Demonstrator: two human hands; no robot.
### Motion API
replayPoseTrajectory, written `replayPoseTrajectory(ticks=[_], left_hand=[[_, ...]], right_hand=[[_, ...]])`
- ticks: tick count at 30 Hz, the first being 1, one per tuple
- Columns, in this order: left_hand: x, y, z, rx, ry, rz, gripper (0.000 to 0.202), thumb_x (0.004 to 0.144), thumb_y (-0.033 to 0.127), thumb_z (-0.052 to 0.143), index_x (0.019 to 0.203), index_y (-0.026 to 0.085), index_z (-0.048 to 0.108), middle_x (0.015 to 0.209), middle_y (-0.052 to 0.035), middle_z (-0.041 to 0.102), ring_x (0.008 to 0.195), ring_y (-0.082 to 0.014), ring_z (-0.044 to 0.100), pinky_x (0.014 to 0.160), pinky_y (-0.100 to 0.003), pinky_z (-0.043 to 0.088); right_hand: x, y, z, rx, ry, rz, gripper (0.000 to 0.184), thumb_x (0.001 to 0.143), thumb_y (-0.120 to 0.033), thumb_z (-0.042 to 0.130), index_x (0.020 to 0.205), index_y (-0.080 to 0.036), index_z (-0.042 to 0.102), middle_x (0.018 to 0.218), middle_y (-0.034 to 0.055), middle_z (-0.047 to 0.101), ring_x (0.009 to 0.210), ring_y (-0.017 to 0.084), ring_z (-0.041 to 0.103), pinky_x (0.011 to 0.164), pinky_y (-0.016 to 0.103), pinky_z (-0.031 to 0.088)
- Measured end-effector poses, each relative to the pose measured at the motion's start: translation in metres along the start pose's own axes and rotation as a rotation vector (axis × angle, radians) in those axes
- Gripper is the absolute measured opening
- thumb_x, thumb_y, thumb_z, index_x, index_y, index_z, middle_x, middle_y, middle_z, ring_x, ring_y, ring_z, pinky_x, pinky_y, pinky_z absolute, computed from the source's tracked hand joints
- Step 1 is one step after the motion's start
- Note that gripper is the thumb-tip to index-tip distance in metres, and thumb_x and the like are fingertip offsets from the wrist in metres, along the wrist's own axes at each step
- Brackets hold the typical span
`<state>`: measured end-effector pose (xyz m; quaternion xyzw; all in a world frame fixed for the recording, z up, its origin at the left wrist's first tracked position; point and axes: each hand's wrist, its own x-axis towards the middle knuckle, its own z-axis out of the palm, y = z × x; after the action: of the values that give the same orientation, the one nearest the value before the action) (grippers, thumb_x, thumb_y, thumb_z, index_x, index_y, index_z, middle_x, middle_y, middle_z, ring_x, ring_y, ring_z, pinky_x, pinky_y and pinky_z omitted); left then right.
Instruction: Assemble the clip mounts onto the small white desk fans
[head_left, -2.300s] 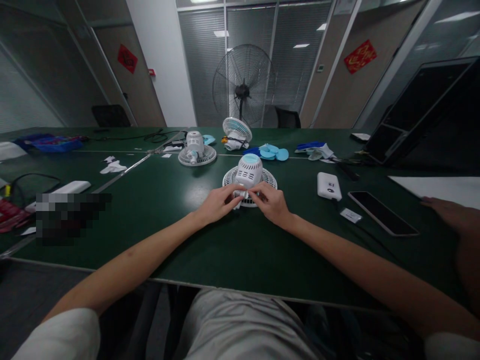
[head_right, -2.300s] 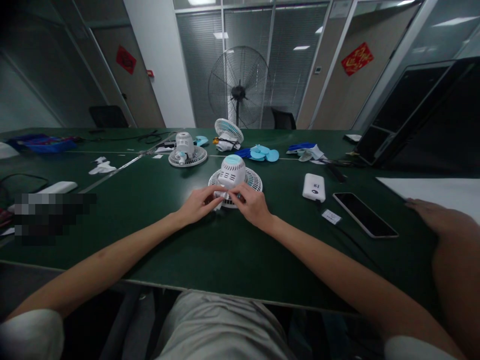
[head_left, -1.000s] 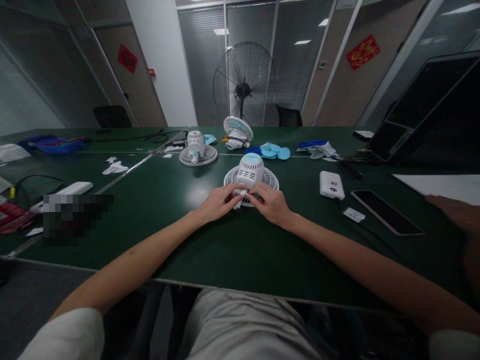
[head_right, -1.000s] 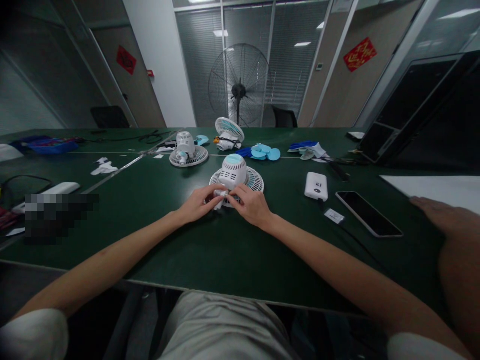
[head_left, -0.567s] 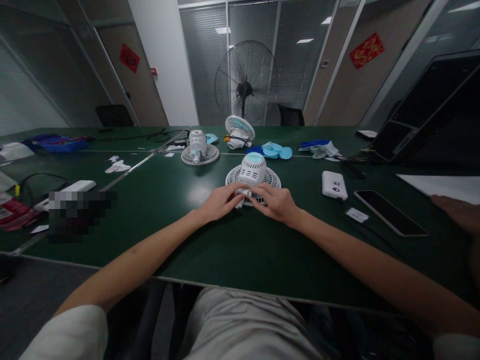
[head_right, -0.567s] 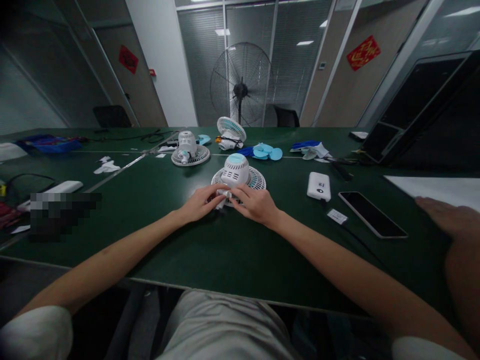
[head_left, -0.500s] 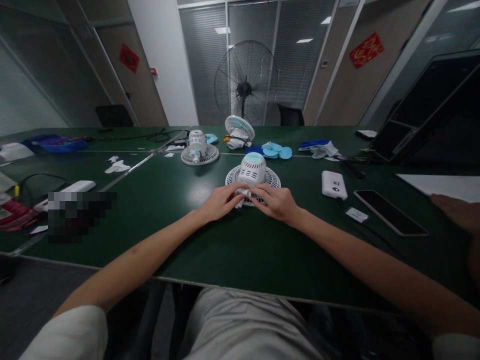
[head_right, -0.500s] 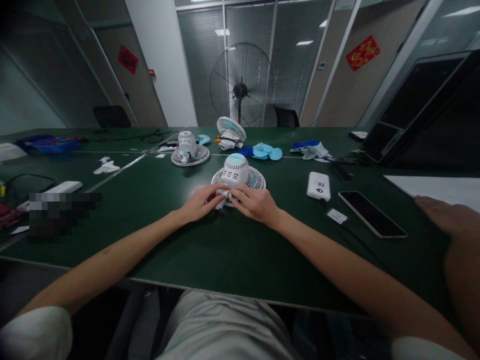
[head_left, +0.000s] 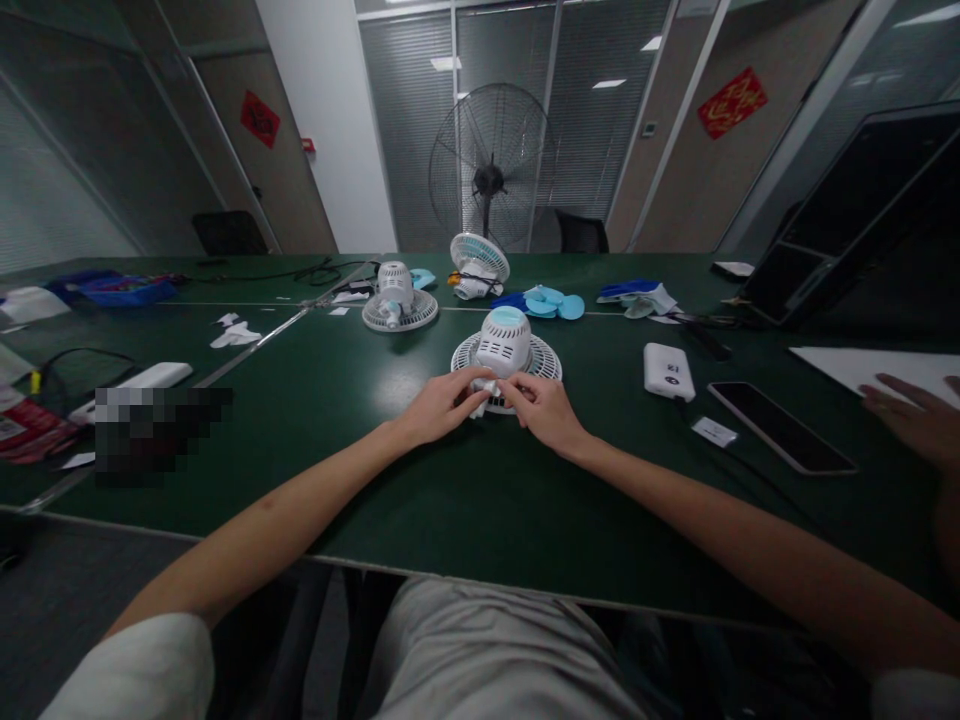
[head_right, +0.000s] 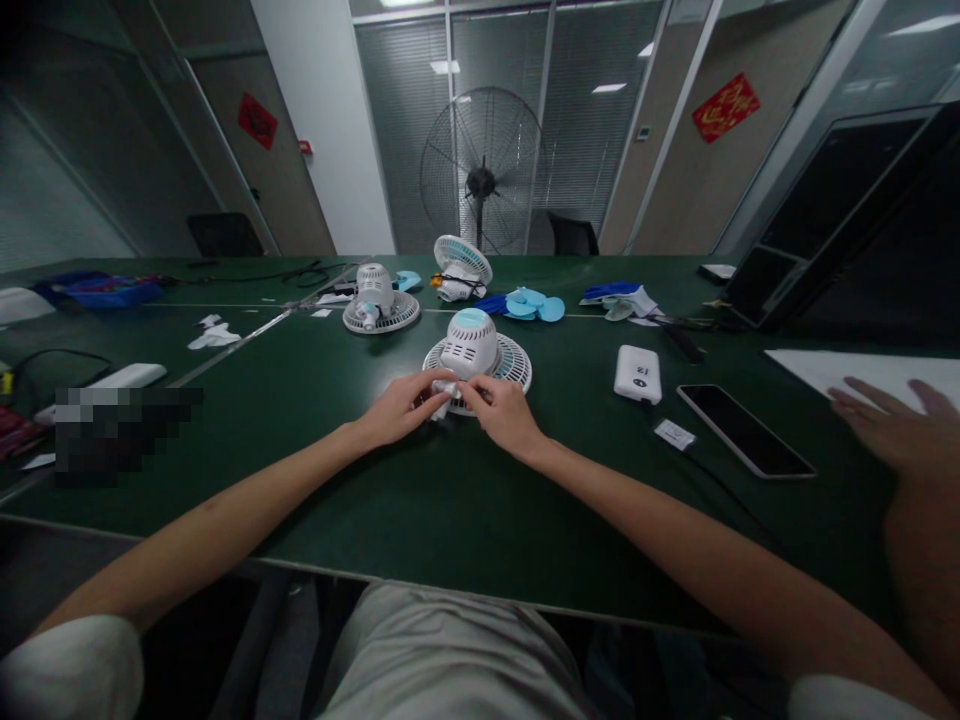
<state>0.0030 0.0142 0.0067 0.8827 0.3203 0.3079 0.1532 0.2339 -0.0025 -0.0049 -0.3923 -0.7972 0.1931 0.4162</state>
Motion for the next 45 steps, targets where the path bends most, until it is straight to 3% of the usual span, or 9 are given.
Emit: replayPoseTrajectory(ticks=[5, 10, 15, 19, 25, 31, 36, 39, 45], left_hand=[[0.000, 0.000, -0.001, -0.002, -0.010, 0.011, 0.036, 0.110, 0.041, 0.047, 0.139, 0.022, 0.057, 0.113, -0.0052, 0.071, 0.083, -0.0175, 0.066, 0.077, -0.030, 0.051], [0.000, -0.001, -0.001, 0.019, -0.017, 0.001, 0.036, 0.110, 0.041, 0.047, 0.140, 0.021, 0.056, 0.110, -0.0055, 0.072, 0.083, -0.0180, 0.067, 0.076, -0.030, 0.051], [0.000, 0.000, -0.001, 0.017, -0.009, 0.010, 0.037, 0.110, 0.042, 0.048, 0.139, 0.022, 0.056, 0.115, -0.0061, 0.072, 0.086, -0.0181, 0.068, 0.079, -0.031, 0.052], [0.000, 0.000, -0.001, 0.020, -0.006, 0.005, 0.038, 0.110, 0.043, 0.046, 0.140, 0.021, 0.057, 0.116, -0.0069, 0.072, 0.085, -0.0180, 0.068, 0.078, -0.031, 0.052], [0.000, -0.001, -0.001, 0.012, -0.009, 0.017, 0.035, 0.110, 0.041, 0.048, 0.139, 0.023, 0.057, 0.115, -0.0054, 0.072, 0.083, -0.0173, 0.067, 0.078, -0.030, 0.051], [0.000, -0.001, -0.001, 0.005, 0.000, 0.012, 0.035, 0.110, 0.041, 0.048, 0.139, 0.022, 0.057, 0.111, -0.0054, 0.072, 0.081, -0.0173, 0.066, 0.076, -0.030, 0.050], [0.000, -0.002, -0.001, 0.024, -0.017, -0.004, 0.037, 0.110, 0.043, 0.048, 0.140, 0.022, 0.056, 0.110, -0.0052, 0.072, 0.083, -0.0184, 0.067, 0.076, -0.030, 0.051], [-0.001, -0.003, 0.000, 0.033, -0.010, -0.005, 0.037, 0.110, 0.042, 0.047, 0.140, 0.023, 0.056, 0.113, -0.0053, 0.072, 0.082, -0.0180, 0.067, 0.076, -0.031, 0.051], [0.000, -0.001, -0.001, 0.024, -0.019, 0.016, 0.037, 0.110, 0.042, 0.046, 0.140, 0.023, 0.056, 0.118, -0.0068, 0.071, 0.086, -0.0184, 0.068, 0.080, -0.032, 0.053]], right_hand=[[-0.002, 0.016, -0.013, -0.444, 0.024, -0.337, 0.036, 0.104, -0.042, 0.060, 0.130, -0.017, 0.062, 0.115, 0.0126, 0.073, 0.086, 0.021, 0.070, 0.061, 0.030, 0.054], [-0.002, 0.020, -0.018, -0.569, -0.018, -0.437, 0.032, 0.108, -0.037, 0.053, 0.130, -0.018, 0.065, 0.123, 0.0124, 0.073, 0.101, 0.024, 0.071, 0.071, 0.032, 0.056], [-0.001, 0.006, -0.006, -0.266, 0.019, -0.166, 0.031, 0.108, -0.043, 0.052, 0.102, -0.017, 0.070, 0.093, 0.0071, 0.074, 0.076, 0.018, 0.069, 0.065, 0.031, 0.053], [-0.001, 0.000, 0.001, 0.053, -0.055, 0.102, 0.041, 0.109, -0.049, 0.046, 0.090, -0.019, 0.067, 0.059, -0.0033, 0.059, 0.048, 0.012, 0.056, 0.050, 0.026, 0.046], [-0.002, 0.014, -0.011, -0.329, -0.002, -0.260, 0.034, 0.102, -0.042, 0.062, 0.126, -0.018, 0.064, 0.114, 0.0113, 0.072, 0.073, 0.016, 0.065, 0.061, 0.031, 0.052], [-0.002, 0.017, -0.016, -0.442, -0.022, -0.323, 0.031, 0.105, -0.039, 0.056, 0.128, -0.021, 0.066, 0.124, 0.0129, 0.071, 0.100, 0.025, 0.070, 0.072, 0.036, 0.057], [-0.002, 0.003, 0.000, -0.056, 0.014, 0.009, 0.036, 0.106, -0.051, 0.052, 0.098, -0.020, 0.069, 0.083, 0.0041, 0.072, 0.064, 0.016, 0.065, 0.057, 0.029, 0.052], [-0.003, 0.000, 0.005, 0.100, -0.039, 0.154, 0.042, 0.108, -0.053, 0.045, 0.095, -0.020, 0.066, 0.070, -0.0001, 0.067, 0.050, 0.012, 0.058, 0.048, 0.026, 0.046], [-0.005, 0.014, -0.011, -0.397, -0.031, -0.334, 0.030, 0.104, -0.037, 0.058, 0.128, -0.020, 0.063, 0.115, 0.0106, 0.073, 0.078, 0.018, 0.068, 0.065, 0.031, 0.054]])
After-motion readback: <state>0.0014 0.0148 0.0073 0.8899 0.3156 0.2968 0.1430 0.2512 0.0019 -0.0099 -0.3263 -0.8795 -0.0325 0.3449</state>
